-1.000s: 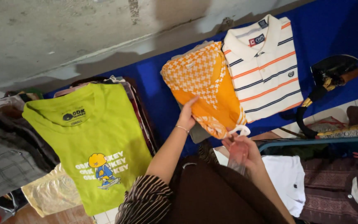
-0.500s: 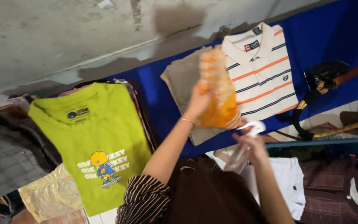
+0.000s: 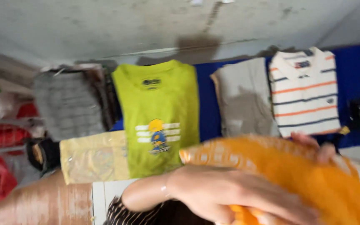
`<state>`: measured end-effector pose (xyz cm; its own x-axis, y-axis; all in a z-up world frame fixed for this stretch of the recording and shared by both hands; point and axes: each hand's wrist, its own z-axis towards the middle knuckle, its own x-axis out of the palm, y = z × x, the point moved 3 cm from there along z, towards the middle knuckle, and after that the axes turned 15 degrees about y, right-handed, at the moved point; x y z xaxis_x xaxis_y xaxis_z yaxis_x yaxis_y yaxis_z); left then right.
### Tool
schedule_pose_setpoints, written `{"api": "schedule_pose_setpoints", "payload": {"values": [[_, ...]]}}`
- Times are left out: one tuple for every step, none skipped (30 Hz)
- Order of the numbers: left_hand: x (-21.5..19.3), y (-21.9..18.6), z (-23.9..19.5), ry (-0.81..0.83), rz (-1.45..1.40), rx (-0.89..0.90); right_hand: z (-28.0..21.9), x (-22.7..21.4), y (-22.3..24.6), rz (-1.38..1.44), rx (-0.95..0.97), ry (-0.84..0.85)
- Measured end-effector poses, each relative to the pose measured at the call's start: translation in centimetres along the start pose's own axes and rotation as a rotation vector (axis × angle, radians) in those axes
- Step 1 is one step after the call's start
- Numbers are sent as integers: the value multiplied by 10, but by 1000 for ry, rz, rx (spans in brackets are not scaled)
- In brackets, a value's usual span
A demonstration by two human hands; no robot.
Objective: The person sprays a liquid from a clear bottle onto various folded clothes laid out on a blue surface. They handle several items, including a dark blue t-shirt, a green t-shirt, an orange patterned shirt, grey pants, a beige t-shirt, and a striped polo shirt, spraying each one before moving to the next.
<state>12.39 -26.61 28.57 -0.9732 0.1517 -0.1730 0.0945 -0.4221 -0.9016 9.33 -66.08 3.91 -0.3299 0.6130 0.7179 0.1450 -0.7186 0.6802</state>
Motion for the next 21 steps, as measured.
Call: {"api": "schedule_pose_setpoints", "payload": {"values": [[14,-11,-23,-15,11,-8,15,34,-1,2,31,18],[27,-20,-45,-72,-9,-36,27,68,-2,4,63,36],[40,-28,-69,-124,-31,-64,35,104,-5,5,90,50],[48,-39,-81,-136,-22,-70,45,117,-15,6,118,65],[52,-49,-95,-330,-142,-66,50,133,-25,7,143,73],[56,-58,-110,-524,-262,-59,56,147,-35,8,169,82],[62,-45,-128,-529,-261,-62,75,129,-56,9,193,86],[64,-31,-151,-734,-230,-91,94,111,-77,10,217,90],[67,-16,-173,-935,-208,-119,110,93,-97,7,239,91],[37,29,-219,-937,-209,-120,134,79,-127,5,261,91],[18,77,-264,-1185,-513,52,157,68,-152,3,289,89],[5,130,-302,-1417,-824,236,181,57,-172,2,317,86],[-8,145,-322,-1423,-834,233,184,46,-184,3,345,79],[-21,161,-341,-1425,-870,224,189,37,-199,4,373,72],[-36,179,-360,-1424,-904,219,205,28,-213,1,400,67],[-36,182,-362,-1427,-913,220,206,36,-215,2,406,60],[-47,183,-364,-1408,-908,219,216,46,-214,29,436,150],[-57,184,-366,-1390,-902,218,225,55,-212,56,463,241],[-51,183,-365,-1396,-915,217,223,74,-206,61,472,231],[-44,183,-365,-1429,-893,123,220,92,-200,85,513,216],[-38,184,-363,-1455,-870,29,217,109,-193,106,552,199]]}}
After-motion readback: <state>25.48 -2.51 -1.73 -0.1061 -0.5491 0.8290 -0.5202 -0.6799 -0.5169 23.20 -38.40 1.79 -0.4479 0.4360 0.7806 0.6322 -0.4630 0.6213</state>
